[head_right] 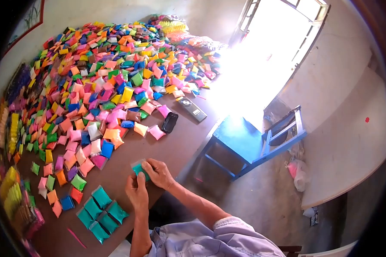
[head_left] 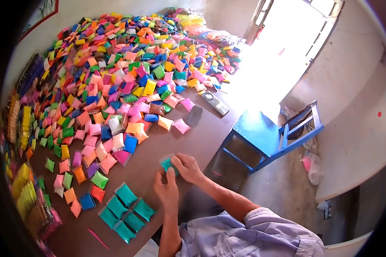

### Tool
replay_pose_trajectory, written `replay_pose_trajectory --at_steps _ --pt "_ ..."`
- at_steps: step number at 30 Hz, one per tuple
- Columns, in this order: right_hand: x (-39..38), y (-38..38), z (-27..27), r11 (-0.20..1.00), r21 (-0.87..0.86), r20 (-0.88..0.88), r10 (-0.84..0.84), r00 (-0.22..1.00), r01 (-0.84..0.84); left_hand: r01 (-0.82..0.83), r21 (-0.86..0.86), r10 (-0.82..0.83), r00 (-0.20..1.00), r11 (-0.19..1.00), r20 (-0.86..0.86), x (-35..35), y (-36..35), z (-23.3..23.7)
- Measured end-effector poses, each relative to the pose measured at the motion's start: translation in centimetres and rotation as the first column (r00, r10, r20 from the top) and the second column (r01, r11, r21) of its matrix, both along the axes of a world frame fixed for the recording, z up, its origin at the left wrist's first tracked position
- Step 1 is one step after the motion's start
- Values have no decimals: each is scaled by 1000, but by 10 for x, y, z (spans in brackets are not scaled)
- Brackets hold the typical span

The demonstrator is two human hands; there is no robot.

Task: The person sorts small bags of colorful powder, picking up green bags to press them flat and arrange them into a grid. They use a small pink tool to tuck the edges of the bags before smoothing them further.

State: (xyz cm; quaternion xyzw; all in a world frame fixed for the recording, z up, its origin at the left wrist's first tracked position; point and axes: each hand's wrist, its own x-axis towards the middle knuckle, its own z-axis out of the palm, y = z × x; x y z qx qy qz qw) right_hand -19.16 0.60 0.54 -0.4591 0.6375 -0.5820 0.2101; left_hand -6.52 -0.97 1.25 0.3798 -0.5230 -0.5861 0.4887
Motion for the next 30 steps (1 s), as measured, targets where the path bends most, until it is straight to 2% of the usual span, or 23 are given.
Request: replay_pose_trajectory --at_steps 3,7,8,11,12,14,17,19,22,24,30 --pt "-1 5 -4 999 39 -21 32 999 -31 3 63 2 997 998 -83 0 -2 5" --pt "-3 6 3 989 43 46 138 989 -140 -10 23 9 1000 1000 10 2 -5 -5" --pt "-1 7 4 989 -10 83 148 985 -147 -24 24 23 999 999 30 0 -4 -6" --pt "-3 8 8 988 30 98 146 984 -150 -13 -17 15 996 1000 90 2 -3 1" --pt "-4 9 10 986 53 111 151 982 -157 -14 -21 16 996 1000 92 1 -2 2" --pt "-4 10 13 986 30 124 161 979 -166 -19 -30 18 1000 999 -9 -2 -1 4" --pt "-4 10 9 982 0 157 188 970 -190 -33 29 33 999 999 -6 0 -3 -3" --pt "-4 12 12 978 -13 180 209 961 -210 -38 4 38 999 999 30 1 -1 1" --pt "-8 12 15 971 9 125 237 964 -239 -35 -29 37 997 999 71 6 -2 1" --pt "-9 9 11 969 -59 40 241 970 -239 -30 -34 32 996 999 81 6 -2 2" --pt "-12 10 1 972 -102 70 219 973 -212 -67 40 65 997 997 41 3 -1 1"
